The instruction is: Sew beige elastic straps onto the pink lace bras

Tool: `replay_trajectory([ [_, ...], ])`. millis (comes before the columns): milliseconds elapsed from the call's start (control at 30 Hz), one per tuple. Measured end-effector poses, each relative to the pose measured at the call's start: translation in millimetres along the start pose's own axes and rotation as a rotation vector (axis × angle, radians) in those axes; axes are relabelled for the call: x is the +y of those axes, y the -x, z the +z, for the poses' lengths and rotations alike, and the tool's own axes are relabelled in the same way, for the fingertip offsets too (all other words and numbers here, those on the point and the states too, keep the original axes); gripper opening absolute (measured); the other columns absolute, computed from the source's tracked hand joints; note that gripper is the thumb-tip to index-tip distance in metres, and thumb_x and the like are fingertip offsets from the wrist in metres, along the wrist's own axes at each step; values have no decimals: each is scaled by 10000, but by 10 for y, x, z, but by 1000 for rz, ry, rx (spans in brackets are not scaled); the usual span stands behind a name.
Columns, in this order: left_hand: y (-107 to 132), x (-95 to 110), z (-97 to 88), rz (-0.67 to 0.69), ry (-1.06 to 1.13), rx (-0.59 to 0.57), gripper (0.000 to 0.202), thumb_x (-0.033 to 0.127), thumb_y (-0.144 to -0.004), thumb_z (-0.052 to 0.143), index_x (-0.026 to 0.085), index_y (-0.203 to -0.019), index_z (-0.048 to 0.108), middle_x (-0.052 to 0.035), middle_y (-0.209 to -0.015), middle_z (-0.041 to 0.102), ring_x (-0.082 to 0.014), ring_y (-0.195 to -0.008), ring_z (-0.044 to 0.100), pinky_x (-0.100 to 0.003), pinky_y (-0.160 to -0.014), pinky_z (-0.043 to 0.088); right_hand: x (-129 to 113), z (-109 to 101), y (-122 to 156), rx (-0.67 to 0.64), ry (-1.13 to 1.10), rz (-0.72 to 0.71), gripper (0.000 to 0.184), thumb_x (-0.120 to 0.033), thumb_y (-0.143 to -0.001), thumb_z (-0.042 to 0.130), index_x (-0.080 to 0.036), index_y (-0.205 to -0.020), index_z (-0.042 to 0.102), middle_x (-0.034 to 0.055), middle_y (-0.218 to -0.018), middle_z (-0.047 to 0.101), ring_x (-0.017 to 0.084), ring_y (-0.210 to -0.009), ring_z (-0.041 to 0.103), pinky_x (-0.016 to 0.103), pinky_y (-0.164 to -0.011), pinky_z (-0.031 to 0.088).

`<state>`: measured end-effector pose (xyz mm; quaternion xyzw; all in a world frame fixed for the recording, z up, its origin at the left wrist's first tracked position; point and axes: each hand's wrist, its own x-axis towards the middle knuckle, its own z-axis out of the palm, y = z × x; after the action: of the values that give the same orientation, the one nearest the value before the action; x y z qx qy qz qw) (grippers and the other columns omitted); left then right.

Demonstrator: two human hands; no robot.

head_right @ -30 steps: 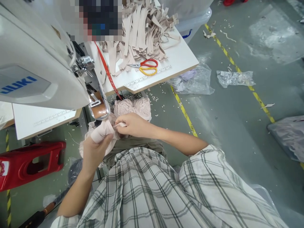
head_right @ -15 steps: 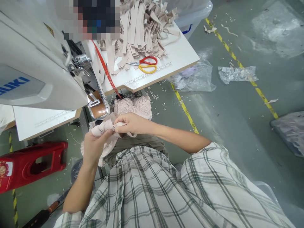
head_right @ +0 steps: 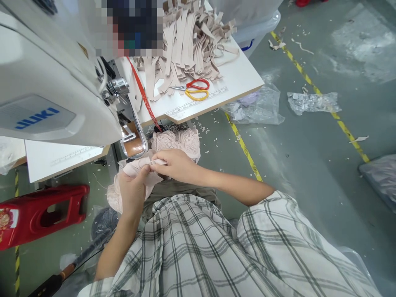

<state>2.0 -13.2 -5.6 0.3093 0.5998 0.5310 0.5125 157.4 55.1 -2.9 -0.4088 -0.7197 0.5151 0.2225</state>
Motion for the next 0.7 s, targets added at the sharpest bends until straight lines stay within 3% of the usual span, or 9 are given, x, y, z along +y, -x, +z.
replay_trajectory([
  [100, 55, 54, -31, 31, -116, -22, 247, 357, -838, 735, 137, -949, 743, -86, -937, 757, -215, -910, 703, -305, -792, 572, -38, -47, -44, -46, -20, 8, 107, -228, -828, 601, -171, -767, 668, -39, -627, 550, 84, -585, 445, 233, -558, 298],
  [233, 151, -73, -181, 110, 20, 28, 525, 575, -839, 668, 198, -1204, 671, -115, -1147, 719, -272, -1090, 672, -380, -899, 570, -119, -212, -197, -305, -394, 160, 180, -315, -765, 656, -172, -866, 695, -38, -650, 611, 87, -564, 501, 217, -543, 352],
  [333, 213, -238, -223, 126, 171, 2, 880, 865, -838, 227, 313, -1510, 361, -127, -1322, 638, -300, -1180, 642, -458, -891, 578, -245, -355, -375, -438, -532, 202, 235, -330, -702, 693, -165, -869, 701, -5, -729, 683, 106, -611, 573, 231, -587, 418],
  [400, 200, -283, -239, 217, 142, -84, 943, 866, -785, -61, 385, -1583, 82, -105, -1388, 598, -300, -1230, 620, -495, -919, 568, -351, -427, -514, -533, -476, 167, 240, -323, -695, 690, -171, -879, 703, 0, -748, 696, 114, -629, 586, 243, -614, 432],
  [433, 167, -278, -266, 329, 96, -98, 927, 856, -774, -101, 407, -1580, -12, -94, -1414, 579, -303, -1255, 604, -503, -941, 559, -404, -453, -587, -561, -392, 114, 228, -314, -696, 687, -176, -878, 705, 0, -763, 697, 117, -652, 588, 246, -630, 430],
  [500, 43, -228, -385, 639, -105, -86, 875, 856, -827, 43, 413, -1581, 7, -90, -1454, 545, -323, -1292, 572, -495, -987, 536, -494, -483, -728, -541, -131, -34, 148, -272, -705, 672, -182, -819, 700, -6, -755, 675, 120, -687, 566, 245, -640, 395],
  [567, -130, -167, -576, 894, -432, -125, 833, 783, -878, 366, 355, -1577, 217, -111, -1467, 534, -349, -1295, 563, -477, -1040, 504, -550, -485, -841, -460, 156, -157, 56, -221, -729, 633, -175, -723, 665, -8, -683, 617, 119, -677, 512, 253, -619, 333],
  [633, -313, -134, -779, 998, -796, -228, 802, 635, -863, 607, 299, -1544, 349, -123, -1424, 579, -336, -1256, 597, -442, -1063, 494, -573, -469, -908, -395, 353, -225, 84, -190, -745, 604, -168, -665, 614, -8, -627, 552, 119, -661, 457, 265, -605, 284],
  [700, -473, -135, -936, 1017, -1072, -303, 830, 543, -837, 703, 285, -1545, 354, -115, -1391, 612, -309, -1227, 623, -405, -1058, 503, -574, -449, -930, -370, 443, -270, 113, -191, -756, 603, -170, -649, 574, -7, -615, 519, 121, -659, 424, 271, -601, 263],
])
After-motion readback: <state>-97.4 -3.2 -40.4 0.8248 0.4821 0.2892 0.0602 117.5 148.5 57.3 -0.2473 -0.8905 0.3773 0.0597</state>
